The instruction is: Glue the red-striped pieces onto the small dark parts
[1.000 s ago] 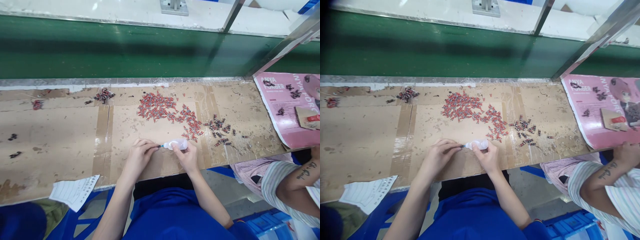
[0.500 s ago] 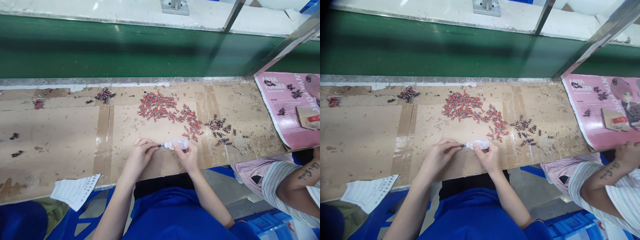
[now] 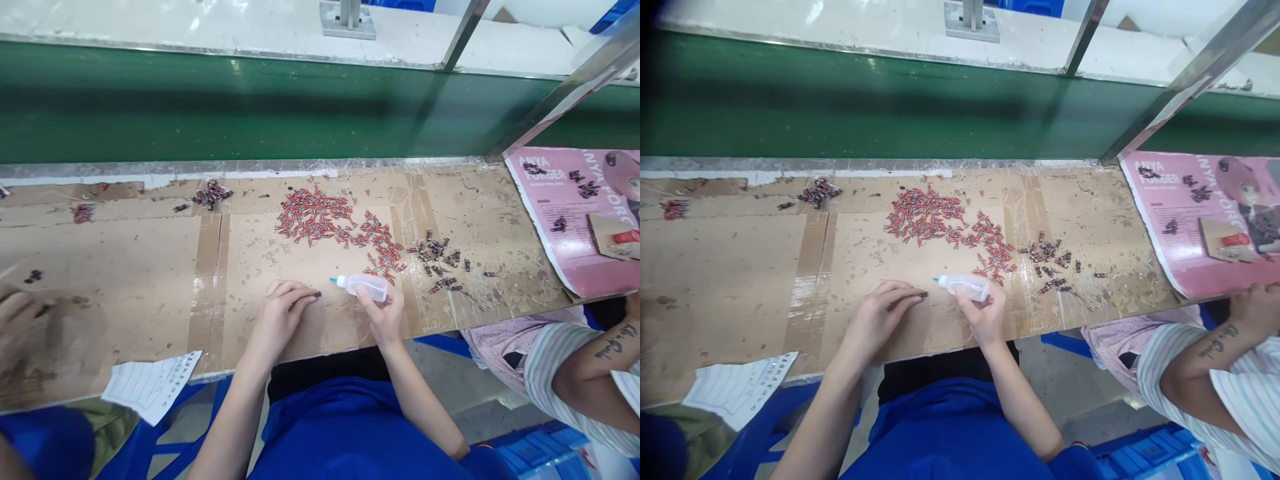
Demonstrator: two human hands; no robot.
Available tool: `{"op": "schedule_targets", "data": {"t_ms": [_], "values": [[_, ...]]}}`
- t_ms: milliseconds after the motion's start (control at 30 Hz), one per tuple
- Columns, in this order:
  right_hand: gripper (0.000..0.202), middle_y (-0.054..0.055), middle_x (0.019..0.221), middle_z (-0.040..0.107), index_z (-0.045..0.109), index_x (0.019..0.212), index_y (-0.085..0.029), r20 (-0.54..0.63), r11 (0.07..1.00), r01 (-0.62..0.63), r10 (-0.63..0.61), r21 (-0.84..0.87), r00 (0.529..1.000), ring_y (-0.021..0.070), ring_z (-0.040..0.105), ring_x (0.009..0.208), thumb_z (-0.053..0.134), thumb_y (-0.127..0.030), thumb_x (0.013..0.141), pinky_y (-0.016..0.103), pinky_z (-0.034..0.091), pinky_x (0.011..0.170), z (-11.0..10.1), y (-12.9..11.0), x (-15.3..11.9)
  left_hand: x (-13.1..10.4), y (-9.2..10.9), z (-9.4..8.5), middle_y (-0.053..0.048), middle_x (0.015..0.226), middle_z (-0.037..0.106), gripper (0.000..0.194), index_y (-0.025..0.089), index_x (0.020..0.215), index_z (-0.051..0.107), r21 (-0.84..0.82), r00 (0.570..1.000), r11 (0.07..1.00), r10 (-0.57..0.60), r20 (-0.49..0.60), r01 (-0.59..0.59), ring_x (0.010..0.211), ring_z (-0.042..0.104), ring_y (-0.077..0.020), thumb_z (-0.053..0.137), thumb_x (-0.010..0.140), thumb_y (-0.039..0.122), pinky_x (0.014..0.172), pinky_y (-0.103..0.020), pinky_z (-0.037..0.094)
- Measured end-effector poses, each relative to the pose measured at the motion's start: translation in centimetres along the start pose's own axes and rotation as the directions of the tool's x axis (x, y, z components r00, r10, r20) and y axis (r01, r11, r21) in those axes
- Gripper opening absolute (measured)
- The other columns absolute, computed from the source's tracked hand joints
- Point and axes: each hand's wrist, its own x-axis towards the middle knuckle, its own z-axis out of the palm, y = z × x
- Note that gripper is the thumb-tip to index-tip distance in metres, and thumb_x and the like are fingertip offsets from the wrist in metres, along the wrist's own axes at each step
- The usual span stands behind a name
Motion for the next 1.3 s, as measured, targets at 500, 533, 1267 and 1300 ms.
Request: {"op": "schedule_targets", "data": {"t_ms": [500,533,1267,1300], "values": [[0.016,0.007,0.094,0.076,0.065,0.103,-0.022,0.136,0.855,0.380,-0.355,-0.353,0.925,0.0203,0.071,0.090,0.061,-0.027,0.088,0.036,0.058,0.083,1.3,0.0,-0.5,-2.0,0.5,-2.6,-0.005,0.083,0.078,0.027,0.022,0.081,0.075,-0.173,0.928,0.934,-0.340,-0.156,0.313,0.077,0.072,-0.0225,0.066,0.075,0.047,0.079,-0.036,0.059],[0.014,0.007,0.092,0.075,0.067,0.101,-0.022,0.071,0.828,0.372,-0.379,-0.420,0.923,0.0205,0.071,0.088,0.061,-0.028,0.089,0.037,0.058,0.082,0.4,-0.1,-0.4,-2.0,0.8,-2.5,-0.004,0.083,0.078,0.026,0.022,0.081,0.075,-0.165,0.929,0.938,-0.333,-0.165,0.306,0.074,0.072,-0.0217,0.067,0.075,0.046,0.077,-0.036,0.059],[0.015,0.006,0.090,0.079,0.077,0.089,-0.021,0.052,0.976,0.000,0.011,-0.216,0.999,0.0215,0.075,0.082,0.066,-0.030,0.086,0.033,0.062,0.077,-4.0,-3.1,-1.1,-1.6,6.8,2.6,-0.004,0.086,0.079,0.019,0.023,0.086,0.079,-0.362,0.976,0.914,-0.213,-0.048,0.182,0.075,0.073,-0.0189,0.071,0.079,0.040,0.075,-0.031,0.060],[0.015,0.005,0.089,0.080,0.077,0.089,-0.021,0.055,0.989,-0.050,0.058,-0.142,0.997,0.0216,0.076,0.081,0.068,-0.032,0.084,0.033,0.063,0.077,-3.5,-3.3,-1.5,-1.6,7.0,2.6,-0.004,0.087,0.079,0.018,0.024,0.086,0.079,-0.374,0.977,0.910,-0.209,-0.041,0.179,0.077,0.073,-0.0195,0.071,0.080,0.039,0.075,-0.031,0.060]]}}
